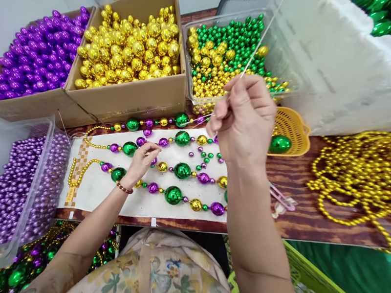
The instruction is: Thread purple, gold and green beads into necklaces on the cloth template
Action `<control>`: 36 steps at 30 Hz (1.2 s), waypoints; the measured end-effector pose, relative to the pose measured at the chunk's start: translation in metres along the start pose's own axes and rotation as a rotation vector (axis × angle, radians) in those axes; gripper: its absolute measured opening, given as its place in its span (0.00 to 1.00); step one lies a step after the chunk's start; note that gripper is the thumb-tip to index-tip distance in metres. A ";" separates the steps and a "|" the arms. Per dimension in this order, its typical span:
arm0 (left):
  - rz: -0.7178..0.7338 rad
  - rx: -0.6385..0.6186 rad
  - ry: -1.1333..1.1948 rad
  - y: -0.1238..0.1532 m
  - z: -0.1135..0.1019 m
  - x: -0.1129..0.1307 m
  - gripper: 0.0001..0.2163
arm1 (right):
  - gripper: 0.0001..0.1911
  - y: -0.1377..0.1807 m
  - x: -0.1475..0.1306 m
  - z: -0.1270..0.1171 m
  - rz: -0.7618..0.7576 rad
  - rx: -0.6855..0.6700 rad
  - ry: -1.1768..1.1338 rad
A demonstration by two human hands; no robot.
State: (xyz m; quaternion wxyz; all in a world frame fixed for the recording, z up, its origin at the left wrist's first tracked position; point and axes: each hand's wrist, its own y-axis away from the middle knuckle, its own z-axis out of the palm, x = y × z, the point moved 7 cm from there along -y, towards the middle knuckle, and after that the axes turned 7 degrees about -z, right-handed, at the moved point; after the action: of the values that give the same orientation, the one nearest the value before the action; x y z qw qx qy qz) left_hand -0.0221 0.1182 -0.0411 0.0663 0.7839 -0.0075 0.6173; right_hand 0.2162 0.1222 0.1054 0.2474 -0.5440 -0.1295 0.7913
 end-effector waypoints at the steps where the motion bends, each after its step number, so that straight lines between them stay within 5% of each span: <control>1: 0.000 0.031 -0.008 0.003 0.000 -0.004 0.05 | 0.11 -0.003 -0.011 0.001 -0.030 0.006 -0.011; 6: -0.006 0.171 -0.083 0.013 -0.006 -0.020 0.04 | 0.11 0.000 -0.026 -0.003 -0.071 0.034 0.082; 12: -0.090 0.259 -0.370 0.017 -0.028 -0.033 0.06 | 0.11 0.029 0.019 -0.032 0.132 -0.001 0.153; 17: 0.003 0.298 -0.616 0.024 -0.026 0.002 0.10 | 0.15 0.052 0.052 -0.045 0.333 -0.026 0.065; 21: 0.321 0.141 -0.494 0.029 0.015 0.061 0.11 | 0.15 0.060 0.062 -0.041 0.370 -0.011 -0.024; 24: 0.365 -0.040 -0.369 0.026 0.044 0.081 0.12 | 0.15 0.063 0.066 -0.035 0.386 -0.019 -0.060; 30: 0.297 -0.185 -0.293 0.015 0.064 0.079 0.10 | 0.15 0.065 0.067 -0.026 0.392 -0.025 -0.093; 36: 0.272 -0.123 -0.415 0.010 0.048 0.059 0.09 | 0.16 0.071 0.079 -0.033 0.434 0.014 -0.047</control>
State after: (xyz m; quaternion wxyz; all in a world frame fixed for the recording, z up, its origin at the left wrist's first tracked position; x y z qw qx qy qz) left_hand 0.0375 0.1069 0.0058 0.0272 0.8802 -0.1638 0.4446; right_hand 0.2065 0.1019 -0.0033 0.0720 -0.5387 -0.0094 0.8394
